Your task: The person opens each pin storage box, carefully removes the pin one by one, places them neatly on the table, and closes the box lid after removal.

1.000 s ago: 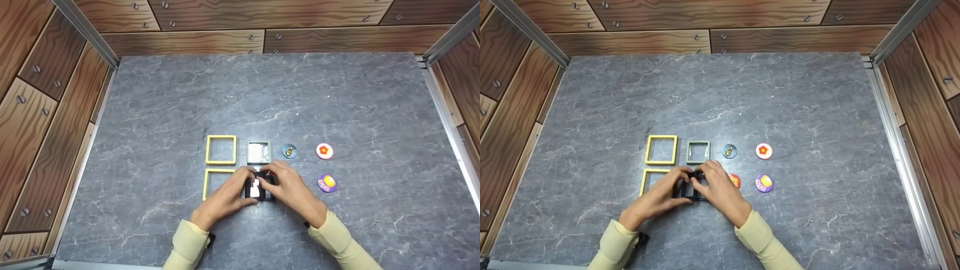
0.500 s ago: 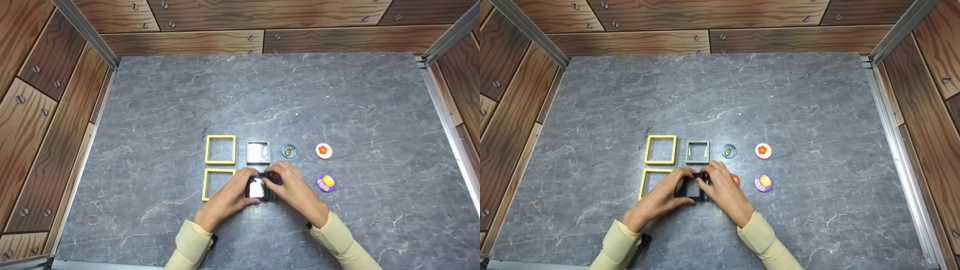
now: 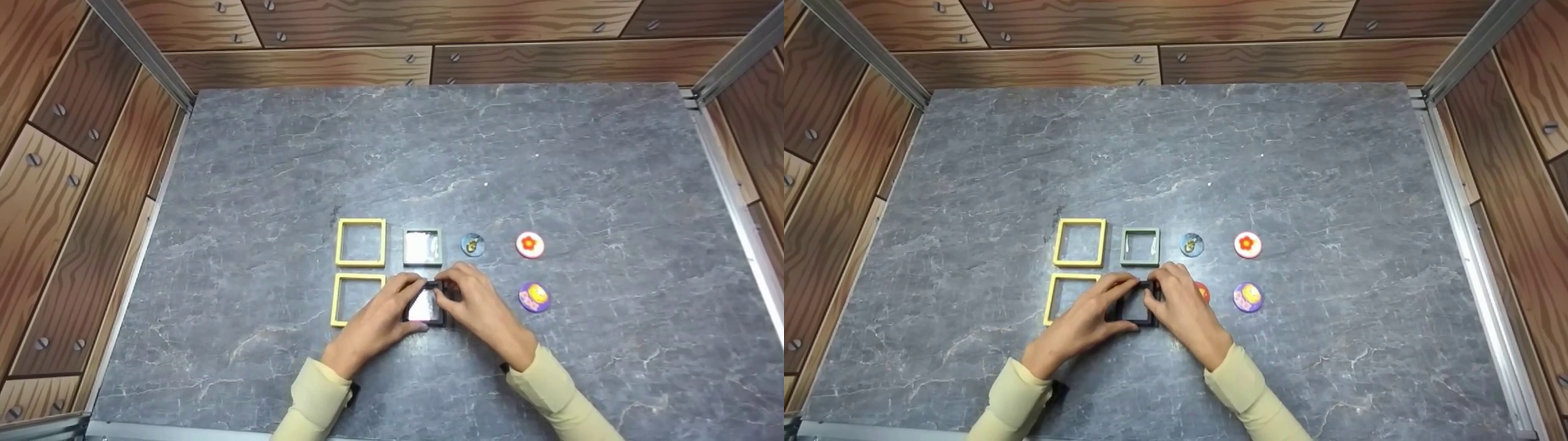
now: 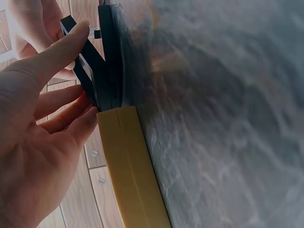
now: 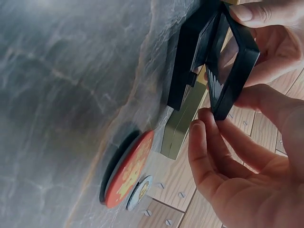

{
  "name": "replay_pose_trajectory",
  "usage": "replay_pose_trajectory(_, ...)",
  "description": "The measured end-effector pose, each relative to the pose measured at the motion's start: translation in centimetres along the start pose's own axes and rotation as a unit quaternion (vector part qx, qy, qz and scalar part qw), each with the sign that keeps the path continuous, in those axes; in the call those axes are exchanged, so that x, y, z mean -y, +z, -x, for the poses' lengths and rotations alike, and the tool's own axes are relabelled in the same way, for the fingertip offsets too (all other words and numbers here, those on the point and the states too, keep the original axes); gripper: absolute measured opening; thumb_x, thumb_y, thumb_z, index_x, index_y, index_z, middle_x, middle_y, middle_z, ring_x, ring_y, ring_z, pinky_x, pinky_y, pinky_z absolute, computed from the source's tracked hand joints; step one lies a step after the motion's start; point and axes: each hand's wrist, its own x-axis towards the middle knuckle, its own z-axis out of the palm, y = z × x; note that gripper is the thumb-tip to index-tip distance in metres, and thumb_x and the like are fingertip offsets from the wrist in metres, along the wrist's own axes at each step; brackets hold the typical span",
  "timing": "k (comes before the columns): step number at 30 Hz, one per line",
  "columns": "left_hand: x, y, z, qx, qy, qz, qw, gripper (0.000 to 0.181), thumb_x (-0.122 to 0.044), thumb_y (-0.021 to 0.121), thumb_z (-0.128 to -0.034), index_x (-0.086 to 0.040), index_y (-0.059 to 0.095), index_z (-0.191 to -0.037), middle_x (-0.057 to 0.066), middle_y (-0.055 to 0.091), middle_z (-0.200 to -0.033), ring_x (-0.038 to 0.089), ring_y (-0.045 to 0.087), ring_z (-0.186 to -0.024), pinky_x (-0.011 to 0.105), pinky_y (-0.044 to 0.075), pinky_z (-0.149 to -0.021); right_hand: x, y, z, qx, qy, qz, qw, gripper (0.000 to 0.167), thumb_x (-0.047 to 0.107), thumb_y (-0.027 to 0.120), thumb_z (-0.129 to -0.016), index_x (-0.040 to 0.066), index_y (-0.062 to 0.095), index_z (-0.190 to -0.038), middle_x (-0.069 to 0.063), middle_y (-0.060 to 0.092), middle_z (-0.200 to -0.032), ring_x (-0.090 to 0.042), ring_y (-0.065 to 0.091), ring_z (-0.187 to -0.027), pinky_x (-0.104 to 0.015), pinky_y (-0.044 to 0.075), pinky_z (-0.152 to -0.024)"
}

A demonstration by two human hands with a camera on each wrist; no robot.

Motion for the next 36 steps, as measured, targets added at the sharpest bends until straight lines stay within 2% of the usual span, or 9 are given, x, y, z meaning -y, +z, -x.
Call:
replay_pose_trajectory(10, -0.4, 0.3, -0.1, -0.013, 0.009, -0.023, 0.9996, 0.069, -0.029, 0.082, -0.0916, -0.001, 0.056, -0.149, 0.011, 0.057, -0.146, 0.023, 0.056, -0.138, 0.032, 0.048, -0.122, -0.3, 0.3, 0.2, -0.007, 0.030, 0.001, 0.9995, 0.014, 0.003, 0.076, -0.087, 0.003, 0.076, -0.101, -0.006, 0.065, -0.094, -0.016, 0.062, -0.087, -0.032, 0.059, -0.078)
replay_pose_trajectory(18, -0.7, 0.8, -0.3, -0.025, 0.019, -0.047, 0.9984, 0.066, -0.027, 0.084, -0.0893, 0.000, 0.059, -0.145, 0.011, 0.060, -0.141, 0.024, 0.058, -0.133, 0.032, 0.051, -0.120, -0.7, 0.5, 0.4, -0.004, 0.020, 0.009, 0.9997, 0.011, 0.001, 0.075, -0.086, 0.001, 0.074, -0.097, -0.003, 0.060, -0.081, -0.013, 0.054, -0.079, -0.031, 0.053, -0.071)
replay_pose_trajectory(26, -1.1, 1.0, -0.3, -0.036, 0.015, -0.067, 0.9970, 0.063, -0.024, 0.086, -0.0871, -0.003, 0.061, -0.140, 0.010, 0.062, -0.139, 0.023, 0.058, -0.133, 0.031, 0.051, -0.119, -1.0, 0.6, 0.4, 0.011, 0.027, 0.006, 0.9996, 0.011, 0.001, 0.074, -0.090, 0.001, 0.074, -0.102, -0.003, 0.061, -0.079, -0.012, 0.054, -0.076, -0.029, 0.050, -0.067)
replay_pose_trajectory(36, -1.3, 1.1, -0.5, -0.031, 0.012, -0.056, 0.9979, 0.058, -0.020, 0.084, -0.0882, -0.004, 0.061, -0.139, 0.008, 0.062, -0.139, 0.022, 0.057, -0.133, 0.031, 0.051, -0.119, -0.9, 0.8, 0.7, 0.011, 0.038, -0.008, 0.9992, 0.011, 0.003, 0.075, -0.093, 0.003, 0.074, -0.104, 0.000, 0.062, -0.077, -0.008, 0.053, -0.070, -0.027, 0.049, -0.065)
